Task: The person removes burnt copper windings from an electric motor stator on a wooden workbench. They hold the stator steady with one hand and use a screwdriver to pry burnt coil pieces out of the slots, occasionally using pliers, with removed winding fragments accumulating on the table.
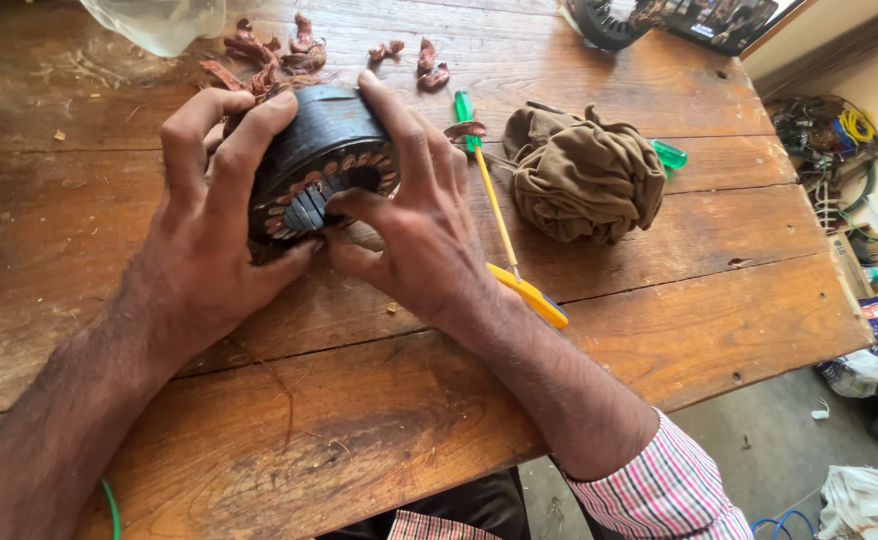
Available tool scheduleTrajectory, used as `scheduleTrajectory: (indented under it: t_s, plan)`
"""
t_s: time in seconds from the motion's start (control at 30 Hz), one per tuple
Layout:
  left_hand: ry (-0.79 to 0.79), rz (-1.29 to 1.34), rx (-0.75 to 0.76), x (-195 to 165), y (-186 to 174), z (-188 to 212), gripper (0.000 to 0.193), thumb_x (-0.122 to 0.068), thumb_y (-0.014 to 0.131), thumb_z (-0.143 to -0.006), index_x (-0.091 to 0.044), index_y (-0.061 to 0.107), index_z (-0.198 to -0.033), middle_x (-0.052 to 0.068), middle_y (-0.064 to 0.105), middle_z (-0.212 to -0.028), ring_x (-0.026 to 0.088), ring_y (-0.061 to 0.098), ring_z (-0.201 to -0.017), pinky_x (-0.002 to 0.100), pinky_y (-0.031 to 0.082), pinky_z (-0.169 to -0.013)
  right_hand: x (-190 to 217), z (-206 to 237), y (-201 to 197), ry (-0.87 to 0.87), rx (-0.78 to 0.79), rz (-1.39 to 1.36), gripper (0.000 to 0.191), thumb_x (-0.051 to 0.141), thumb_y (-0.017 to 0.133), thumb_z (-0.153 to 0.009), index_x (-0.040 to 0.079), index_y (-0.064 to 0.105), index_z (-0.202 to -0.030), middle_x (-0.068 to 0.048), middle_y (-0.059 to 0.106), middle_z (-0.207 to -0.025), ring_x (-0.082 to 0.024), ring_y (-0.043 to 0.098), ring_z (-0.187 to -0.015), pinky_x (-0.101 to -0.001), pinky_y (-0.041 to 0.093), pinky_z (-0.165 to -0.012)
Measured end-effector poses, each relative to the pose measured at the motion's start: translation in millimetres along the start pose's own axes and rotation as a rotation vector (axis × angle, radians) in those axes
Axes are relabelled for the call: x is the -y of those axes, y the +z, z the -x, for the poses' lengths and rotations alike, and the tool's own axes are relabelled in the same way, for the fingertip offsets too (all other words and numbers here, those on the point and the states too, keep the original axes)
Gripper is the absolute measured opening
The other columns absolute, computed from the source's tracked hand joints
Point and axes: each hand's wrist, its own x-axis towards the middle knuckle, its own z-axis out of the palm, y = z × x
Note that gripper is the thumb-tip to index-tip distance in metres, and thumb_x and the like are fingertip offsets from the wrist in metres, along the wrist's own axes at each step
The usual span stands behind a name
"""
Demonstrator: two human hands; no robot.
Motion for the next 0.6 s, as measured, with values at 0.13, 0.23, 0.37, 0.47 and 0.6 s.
scheduleTrajectory:
  t_s: [0.13, 0.23, 0.37, 0.47, 0.6]
  plan:
    - [0.016, -0.012, -0.013, -2.2, -0.3, -1.5, 0.108, -0.01, 0.094, -0.074, -0.012, 0.027, -0.158, 0.02, 0.025, -0.147, 0.043, 0.046, -0.141, 0.044, 0.06, -0.109, 4.0, 2.5, 0.0, -0.013, -0.021, 0.014, 0.025, 0.03, 0.091, -0.078, 0.019, 0.082, -0.099, -0.015, 0.019, -0.168, -0.036, 0.026, -0.155, -0.0506, 0.028, -0.13]
    - [0.02, -0.024, -0.019, -2.8, -1.8, -1.3, 0.108, -0.01, 0.095, -0.072, -0.012, 0.027, -0.157, 0.02, 0.025, -0.146, 0.043, 0.046, -0.14, 0.045, 0.059, -0.109, 6.4, 3.5, -1.5, -0.014, -0.02, 0.045, 0.024, 0.029, 0.091, -0.079, 0.019, 0.082, -0.099, -0.015, 0.02, -0.168, -0.035, 0.028, -0.155, -0.0502, 0.03, -0.128]
    - [0.01, -0.004, -0.013, -2.4, -1.3, -1.6, 0.109, -0.009, 0.094, -0.071, -0.012, 0.027, -0.157, 0.02, 0.025, -0.146, 0.042, 0.047, -0.139, 0.044, 0.06, -0.108, 7.9, 3.0, -0.6, -0.014, -0.04, 0.042, 0.027, 0.029, 0.092, -0.076, 0.018, 0.082, -0.098, -0.015, 0.022, -0.167, -0.035, 0.029, -0.154, -0.0515, 0.031, -0.127]
    - [-0.001, -0.005, -0.007, -2.7, -0.5, -1.1, 0.109, -0.011, 0.095, -0.072, -0.012, 0.027, -0.158, 0.02, 0.024, -0.147, 0.042, 0.047, -0.14, 0.043, 0.06, -0.108, 7.6, 4.4, 0.4, -0.004, -0.037, 0.032, 0.027, 0.03, 0.093, -0.074, 0.018, 0.083, -0.097, -0.015, 0.022, -0.168, -0.035, 0.029, -0.154, -0.0513, 0.031, -0.127]
    - [-0.003, -0.006, -0.005, -3.0, -0.2, -1.5, 0.11, -0.013, 0.096, -0.073, -0.012, 0.026, -0.157, 0.02, 0.025, -0.146, 0.042, 0.047, -0.139, 0.042, 0.057, -0.104, 4.3, 3.0, 3.4, -0.012, -0.042, 0.043, 0.026, 0.031, 0.093, -0.074, 0.021, 0.083, -0.096, -0.013, 0.022, -0.167, -0.034, 0.029, -0.154, -0.0519, 0.031, -0.128]
